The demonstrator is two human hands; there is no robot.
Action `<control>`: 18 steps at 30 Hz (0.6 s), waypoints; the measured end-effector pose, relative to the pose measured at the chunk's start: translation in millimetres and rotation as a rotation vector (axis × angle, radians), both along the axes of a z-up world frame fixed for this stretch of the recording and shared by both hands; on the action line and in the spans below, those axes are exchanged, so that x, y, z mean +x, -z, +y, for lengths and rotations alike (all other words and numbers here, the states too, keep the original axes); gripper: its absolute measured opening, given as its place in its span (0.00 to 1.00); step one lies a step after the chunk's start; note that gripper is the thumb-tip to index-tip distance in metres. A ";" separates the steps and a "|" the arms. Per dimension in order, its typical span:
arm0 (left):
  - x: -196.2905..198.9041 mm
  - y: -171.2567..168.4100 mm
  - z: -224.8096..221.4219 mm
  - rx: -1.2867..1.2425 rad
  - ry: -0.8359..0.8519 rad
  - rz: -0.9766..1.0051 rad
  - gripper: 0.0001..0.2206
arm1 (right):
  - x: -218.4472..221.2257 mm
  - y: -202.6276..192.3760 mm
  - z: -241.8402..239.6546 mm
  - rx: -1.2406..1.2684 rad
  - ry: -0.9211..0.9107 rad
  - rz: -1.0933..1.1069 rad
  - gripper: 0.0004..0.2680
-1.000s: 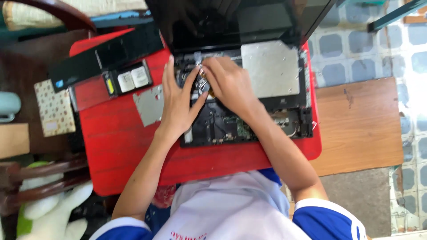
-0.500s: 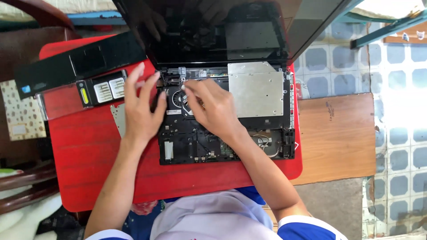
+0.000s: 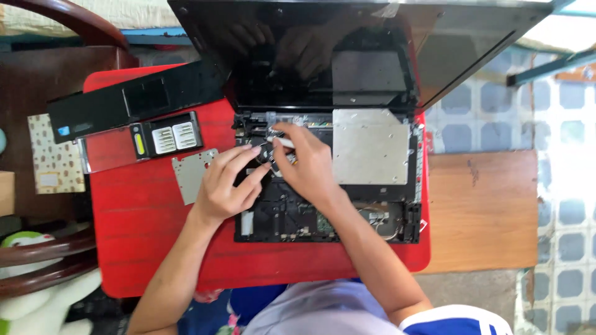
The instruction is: A person is repairing a laptop by manipulating internal components, specifically ribbon cables and connectors.
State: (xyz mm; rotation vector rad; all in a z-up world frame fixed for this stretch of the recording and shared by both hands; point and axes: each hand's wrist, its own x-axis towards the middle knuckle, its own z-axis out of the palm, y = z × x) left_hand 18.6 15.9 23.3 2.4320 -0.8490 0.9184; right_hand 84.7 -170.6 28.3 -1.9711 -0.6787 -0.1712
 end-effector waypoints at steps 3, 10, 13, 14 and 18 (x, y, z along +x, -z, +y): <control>-4.6 -1.5 -1.5 -0.017 -0.004 0.026 0.07 | -3.6 -1.1 -0.6 -0.007 -0.004 0.006 0.06; 5.1 4.1 0.7 -0.216 0.024 0.225 0.08 | -1.6 -1.0 1.1 -0.130 -0.003 -0.044 0.07; 7.3 -1.8 -0.1 -0.256 0.028 0.291 0.07 | -2.2 -4.0 2.3 -0.146 -0.023 -0.079 0.06; 6.6 -2.5 0.8 -0.256 0.039 0.300 0.07 | -3.0 -3.0 3.6 -0.148 -0.013 -0.071 0.06; 8.1 -7.1 -4.7 -0.306 0.006 0.391 0.06 | -4.7 -4.6 -0.5 -0.151 -0.020 -0.068 0.07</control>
